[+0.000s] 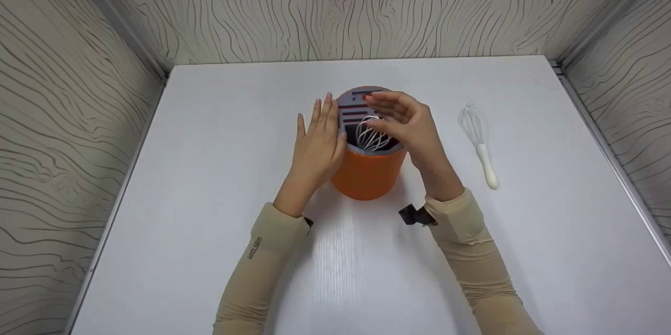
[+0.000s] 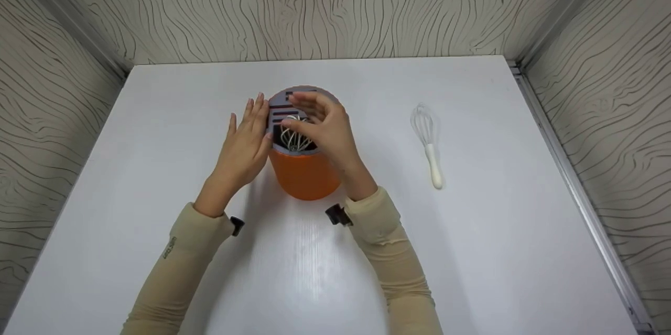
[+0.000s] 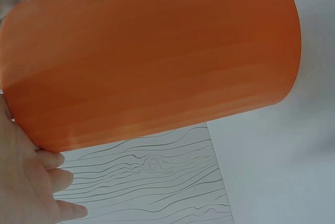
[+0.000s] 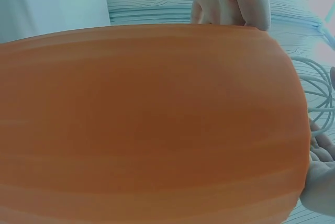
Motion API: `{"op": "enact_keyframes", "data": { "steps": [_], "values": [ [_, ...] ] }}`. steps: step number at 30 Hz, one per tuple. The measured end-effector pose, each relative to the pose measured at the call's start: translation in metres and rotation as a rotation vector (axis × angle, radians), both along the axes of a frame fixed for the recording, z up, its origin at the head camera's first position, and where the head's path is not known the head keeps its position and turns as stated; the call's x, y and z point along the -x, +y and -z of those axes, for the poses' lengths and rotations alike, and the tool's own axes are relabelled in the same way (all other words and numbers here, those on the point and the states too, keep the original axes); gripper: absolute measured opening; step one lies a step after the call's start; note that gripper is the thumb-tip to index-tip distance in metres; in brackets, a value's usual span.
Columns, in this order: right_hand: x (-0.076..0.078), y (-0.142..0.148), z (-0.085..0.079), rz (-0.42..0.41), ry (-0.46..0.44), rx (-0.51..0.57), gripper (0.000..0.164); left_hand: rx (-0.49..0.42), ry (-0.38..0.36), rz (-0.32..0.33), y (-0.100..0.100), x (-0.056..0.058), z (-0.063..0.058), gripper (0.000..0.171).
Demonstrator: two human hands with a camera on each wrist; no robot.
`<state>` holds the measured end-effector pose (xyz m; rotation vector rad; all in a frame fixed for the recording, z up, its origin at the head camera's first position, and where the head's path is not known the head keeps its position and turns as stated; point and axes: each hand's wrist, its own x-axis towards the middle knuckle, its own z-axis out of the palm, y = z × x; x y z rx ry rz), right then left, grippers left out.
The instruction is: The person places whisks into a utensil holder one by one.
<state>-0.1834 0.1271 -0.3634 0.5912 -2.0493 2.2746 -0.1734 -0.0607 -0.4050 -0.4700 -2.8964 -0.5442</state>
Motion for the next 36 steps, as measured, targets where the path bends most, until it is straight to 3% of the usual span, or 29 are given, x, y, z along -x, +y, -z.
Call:
{"op": "enact_keyframes", "data": {
  "steps": [27,36],
  "values": [
    [-0.004,0.015,-0.003,0.063,-0.007,0.056,0.039,-0.007,0.034,0.0,0.0,0.0,0.002,0.06],
    [-0.008,0.024,-0.001,0.094,-0.049,0.095,0.039,-0.001,0.034,-0.003,0.0,0.001,0.002,0.06]
  ]
}}
